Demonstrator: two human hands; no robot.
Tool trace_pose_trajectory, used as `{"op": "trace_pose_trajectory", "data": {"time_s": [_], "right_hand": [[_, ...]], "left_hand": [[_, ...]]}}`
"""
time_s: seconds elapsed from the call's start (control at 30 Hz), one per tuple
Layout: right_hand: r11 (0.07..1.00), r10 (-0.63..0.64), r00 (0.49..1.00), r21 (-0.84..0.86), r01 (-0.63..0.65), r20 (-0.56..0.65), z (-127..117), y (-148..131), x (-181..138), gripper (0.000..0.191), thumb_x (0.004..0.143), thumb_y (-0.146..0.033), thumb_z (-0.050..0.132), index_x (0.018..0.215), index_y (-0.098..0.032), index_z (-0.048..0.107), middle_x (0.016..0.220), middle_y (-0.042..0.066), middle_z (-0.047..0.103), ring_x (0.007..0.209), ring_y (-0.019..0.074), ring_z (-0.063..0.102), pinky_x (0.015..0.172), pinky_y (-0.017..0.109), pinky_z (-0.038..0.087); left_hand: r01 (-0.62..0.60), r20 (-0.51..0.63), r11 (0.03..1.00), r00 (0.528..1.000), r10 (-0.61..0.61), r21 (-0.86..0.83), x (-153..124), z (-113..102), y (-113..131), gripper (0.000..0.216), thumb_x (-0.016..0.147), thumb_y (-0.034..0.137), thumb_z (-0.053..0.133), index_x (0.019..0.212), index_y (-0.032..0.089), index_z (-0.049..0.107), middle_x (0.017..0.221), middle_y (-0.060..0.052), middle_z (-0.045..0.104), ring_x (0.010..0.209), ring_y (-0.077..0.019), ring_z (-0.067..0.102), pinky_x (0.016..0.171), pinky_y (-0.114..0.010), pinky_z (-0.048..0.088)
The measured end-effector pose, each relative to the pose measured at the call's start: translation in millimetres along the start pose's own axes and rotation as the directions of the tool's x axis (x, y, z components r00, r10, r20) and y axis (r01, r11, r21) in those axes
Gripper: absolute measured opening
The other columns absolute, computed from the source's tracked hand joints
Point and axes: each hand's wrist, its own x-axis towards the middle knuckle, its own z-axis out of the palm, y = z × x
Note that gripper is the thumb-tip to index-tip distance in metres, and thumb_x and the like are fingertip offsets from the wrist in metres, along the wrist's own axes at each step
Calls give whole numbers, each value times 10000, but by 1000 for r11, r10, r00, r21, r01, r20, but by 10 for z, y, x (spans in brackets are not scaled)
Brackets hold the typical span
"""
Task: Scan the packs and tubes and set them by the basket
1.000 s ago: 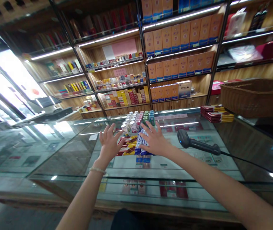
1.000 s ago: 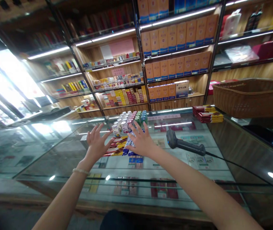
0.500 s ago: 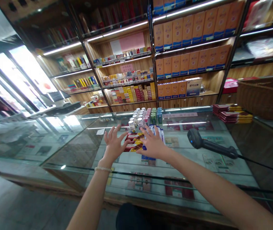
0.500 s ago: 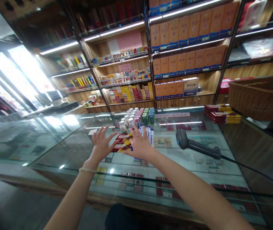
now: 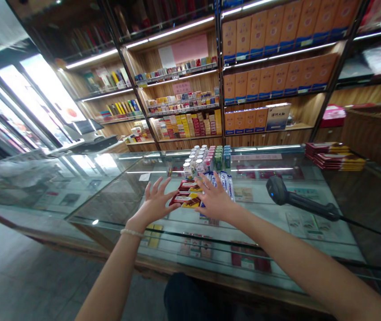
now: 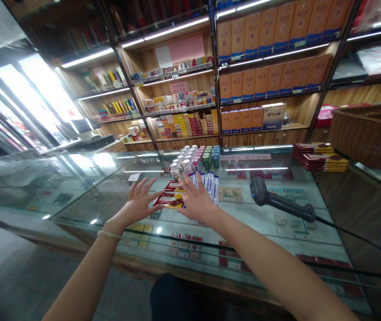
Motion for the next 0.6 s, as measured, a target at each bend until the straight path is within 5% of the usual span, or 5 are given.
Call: {"op": "trace_pose_trajectory", "data": {"time_s": [0.27, 0.6], "right_hand": [[998, 52, 996, 39, -55, 69, -58, 29, 15, 779, 914, -790, 538, 1331, -157, 717, 1721, 179, 296, 1603, 412, 203, 1289, 686, -4], [1000, -5, 990, 0, 5, 139, -92, 44, 238, 903, 823, -875, 569, 1339, -148, 717, 1702, 185, 334, 1617, 419, 144, 1294, 674, -47]], "left_hand": [[-4, 36, 1000, 999, 4, -17, -57, 4, -157, 611, 838, 725, 676, 1364, 413, 692, 1685, -81, 393, 1578, -410, 252, 1280, -650, 68], [-3, 61, 999, 998, 6, -53, -4, 72, -307, 596, 780, 750, 723, 1281, 427, 744, 1665, -66, 433, 1575, -401, 265, 1284, -638, 73]]}}
